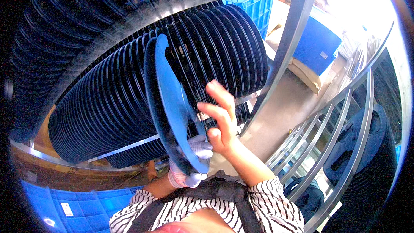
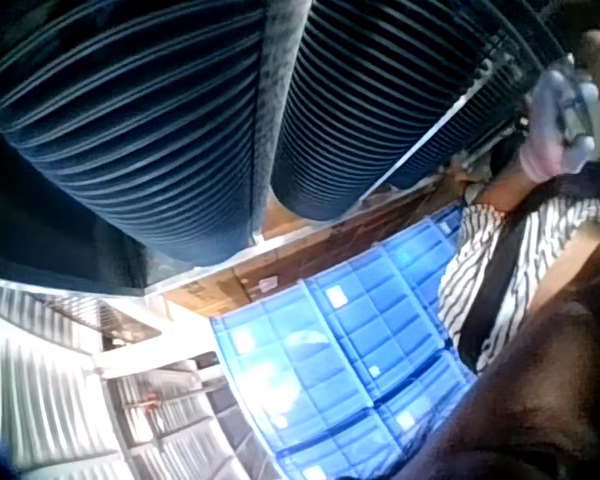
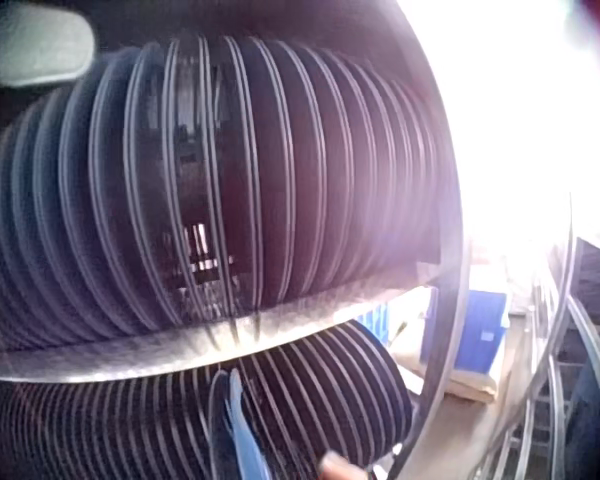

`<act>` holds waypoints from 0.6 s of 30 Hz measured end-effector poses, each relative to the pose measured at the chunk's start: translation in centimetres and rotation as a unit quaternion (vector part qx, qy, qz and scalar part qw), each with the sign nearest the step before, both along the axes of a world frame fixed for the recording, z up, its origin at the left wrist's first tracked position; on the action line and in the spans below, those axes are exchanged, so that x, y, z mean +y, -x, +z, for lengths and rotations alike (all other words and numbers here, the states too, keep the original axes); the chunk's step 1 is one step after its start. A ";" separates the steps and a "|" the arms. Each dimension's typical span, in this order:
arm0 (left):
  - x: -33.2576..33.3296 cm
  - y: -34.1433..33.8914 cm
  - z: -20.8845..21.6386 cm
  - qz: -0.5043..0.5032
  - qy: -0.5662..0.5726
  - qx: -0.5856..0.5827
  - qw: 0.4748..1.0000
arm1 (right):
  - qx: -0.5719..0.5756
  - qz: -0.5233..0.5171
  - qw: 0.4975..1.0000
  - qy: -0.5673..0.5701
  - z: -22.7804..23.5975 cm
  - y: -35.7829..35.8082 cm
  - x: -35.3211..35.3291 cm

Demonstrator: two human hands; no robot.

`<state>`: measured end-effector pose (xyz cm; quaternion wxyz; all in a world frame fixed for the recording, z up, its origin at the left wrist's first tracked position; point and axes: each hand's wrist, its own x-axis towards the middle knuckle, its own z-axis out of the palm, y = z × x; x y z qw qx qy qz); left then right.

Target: The person repeatedly picks up blue plastic circular parts and stacks them onto a metal rack. They handle the parts one at a time, aligning and placing them in a growing stack.

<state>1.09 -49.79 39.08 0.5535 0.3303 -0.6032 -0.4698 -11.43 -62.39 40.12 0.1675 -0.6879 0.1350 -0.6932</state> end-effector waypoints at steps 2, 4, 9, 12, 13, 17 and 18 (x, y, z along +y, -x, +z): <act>-0.2 -0.2 -0.3 0.054 -0.025 -0.030 0.998 | -0.022 0.074 0.996 -0.033 1.0 -0.1 1.9; -1.4 0.7 1.5 0.162 0.083 -0.121 0.976 | 0.000 0.158 0.986 -0.044 2.1 0.6 2.7; -3.5 1.1 3.8 0.250 0.240 -0.296 0.890 | 0.074 0.128 0.971 -0.190 4.4 1.4 4.7; -3.6 1.4 5.1 0.281 0.277 -0.329 0.858 | 0.053 0.110 0.957 -0.262 4.7 1.5 5.7; -4.1 1.0 4.4 0.324 0.335 -0.343 0.816 | 0.059 0.091 0.960 -0.257 4.6 1.5 5.7; -4.9 -1.8 3.4 0.439 0.274 -0.510 0.687 | 0.064 0.009 0.972 -0.227 5.3 1.8 5.1; -5.6 -2.2 2.9 0.473 0.229 -0.579 0.623 | 0.047 0.017 0.972 -0.230 5.1 1.5 4.7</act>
